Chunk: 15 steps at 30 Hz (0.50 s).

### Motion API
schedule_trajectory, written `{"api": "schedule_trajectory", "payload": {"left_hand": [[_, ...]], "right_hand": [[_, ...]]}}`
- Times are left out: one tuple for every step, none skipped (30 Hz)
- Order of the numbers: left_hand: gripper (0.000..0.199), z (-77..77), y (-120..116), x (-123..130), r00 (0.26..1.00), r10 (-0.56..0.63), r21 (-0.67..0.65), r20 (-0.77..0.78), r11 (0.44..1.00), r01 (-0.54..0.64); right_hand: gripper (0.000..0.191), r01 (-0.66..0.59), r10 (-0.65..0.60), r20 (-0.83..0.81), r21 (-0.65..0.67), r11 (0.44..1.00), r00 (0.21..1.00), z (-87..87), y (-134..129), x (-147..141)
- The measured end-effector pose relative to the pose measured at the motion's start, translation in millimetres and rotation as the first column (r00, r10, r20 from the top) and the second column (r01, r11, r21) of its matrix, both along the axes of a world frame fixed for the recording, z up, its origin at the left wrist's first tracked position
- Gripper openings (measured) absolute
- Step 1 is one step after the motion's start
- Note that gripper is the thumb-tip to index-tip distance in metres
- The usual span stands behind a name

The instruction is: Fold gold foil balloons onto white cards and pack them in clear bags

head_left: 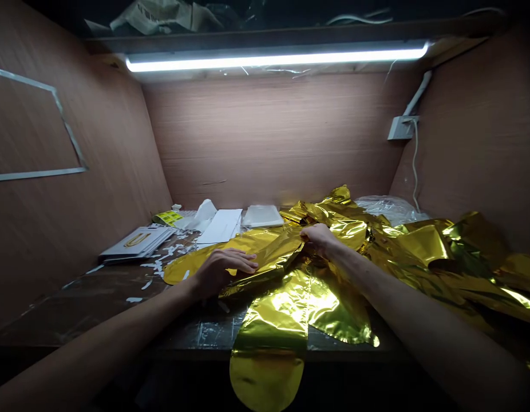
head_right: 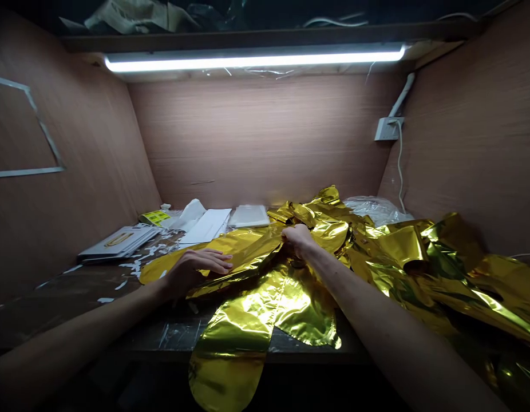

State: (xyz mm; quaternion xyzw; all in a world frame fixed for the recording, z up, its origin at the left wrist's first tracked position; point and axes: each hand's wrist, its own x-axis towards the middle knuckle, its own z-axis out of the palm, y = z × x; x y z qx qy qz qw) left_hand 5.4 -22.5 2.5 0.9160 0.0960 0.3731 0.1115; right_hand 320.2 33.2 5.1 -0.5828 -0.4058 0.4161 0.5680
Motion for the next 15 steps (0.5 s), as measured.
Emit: {"api": "schedule_trajectory", "payload": {"left_hand": [[0.017, -0.7, 0.3, 0.3, 1.0, -0.01, 0.001, 0.003, 1.0, 0.01], [0.017, -1.6, 0.1, 1.0, 1.0, -0.012, -0.002, 0.006, 1.0, 0.012], [0.017, -2.4, -0.6, 1.9, 1.0, -0.01, -0.006, 0.006, 1.0, 0.01], [0.017, -3.0, -1.5, 2.9, 1.0, -0.005, -0.013, 0.004, 1.0, 0.005], [0.017, -3.2, -2.7, 3.9, 1.0, 0.0, -0.022, 0.0, 1.0, 0.0], [0.017, -3.0, -3.9, 4.6, 1.0, 0.006, -0.031, -0.005, 0.999, -0.006], [0.017, -2.5, -5.1, 5.2, 1.0, 0.008, -0.036, -0.012, 0.999, -0.009], [0.017, -1.6, -6.1, 5.4, 1.0, 0.009, -0.033, -0.017, 0.999, -0.01], [0.019, -0.5, -6.9, 5.5, 1.0, 0.012, -0.019, -0.025, 1.0, -0.012], [0.021, 0.7, -7.5, 5.4, 0.999, 0.018, 0.011, -0.038, 1.0, -0.018], [0.025, 1.9, -8.2, 5.3, 0.998, 0.029, 0.056, -0.055, 0.998, -0.026], [0.03, 3.0, -8.8, 5.3, 0.997, 0.041, 0.115, -0.067, 0.993, -0.033], [0.037, 4.1, -9.6, 5.6, 0.996, 0.051, 0.178, -0.078, 0.983, -0.036], [0.043, 5.0, -10.6, 6.1, 0.995, 0.055, 0.237, -0.088, 0.971, -0.033], [0.047, 5.8, -11.8, 6.9, 0.994, 0.056, 0.287, -0.098, 0.958, -0.026]], "right_hand": [[0.023, -0.002, 0.002, -0.006, 0.002, 1.0, 1.0, -0.5, -0.2, -0.6], [0.02, -0.004, 0.004, -0.015, 0.0, 1.0, 1.0, -1.4, -0.2, -1.4], [0.016, -0.006, 0.006, -0.023, -0.005, 1.0, 1.0, -2.6, 0.0, -2.2], [0.014, -0.007, 0.007, -0.03, -0.013, 1.0, 1.0, -4.1, 0.2, -2.9], [0.013, -0.008, 0.007, -0.034, -0.021, 1.0, 0.999, -5.8, 0.5, -3.4], [0.015, -0.006, 0.005, -0.033, -0.029, 1.0, 0.999, -7.3, 0.8, -3.6], [0.018, -0.001, 0.0, -0.029, -0.034, 0.999, 1.0, -8.6, 1.2, -3.5], [0.021, 0.006, -0.007, -0.026, -0.036, 0.999, 1.0, -9.6, 1.7, -3.2], [0.023, 0.015, -0.016, -0.026, -0.033, 0.999, 1.0, -10.2, 2.4, -2.8], [0.024, 0.024, -0.025, -0.031, -0.028, 0.999, 0.999, -10.4, 3.1, -2.3], [0.025, 0.034, -0.035, -0.041, -0.019, 0.999, 0.999, -10.2, 3.9, -1.9], [0.025, 0.043, -0.044, -0.057, -0.009, 0.999, 0.997, -9.8, 4.8, -1.8], [0.025, 0.051, -0.051, -0.076, 0.001, 0.999, 0.996, -9.3, 5.7, -2.1], [0.025, 0.057, -0.056, -0.098, 0.011, 0.998, 0.994, -8.8, 6.4, -2.7], [0.025, 0.059, -0.057, -0.122, 0.018, 0.998, 0.991, -8.4, 6.8, -3.7]]}}
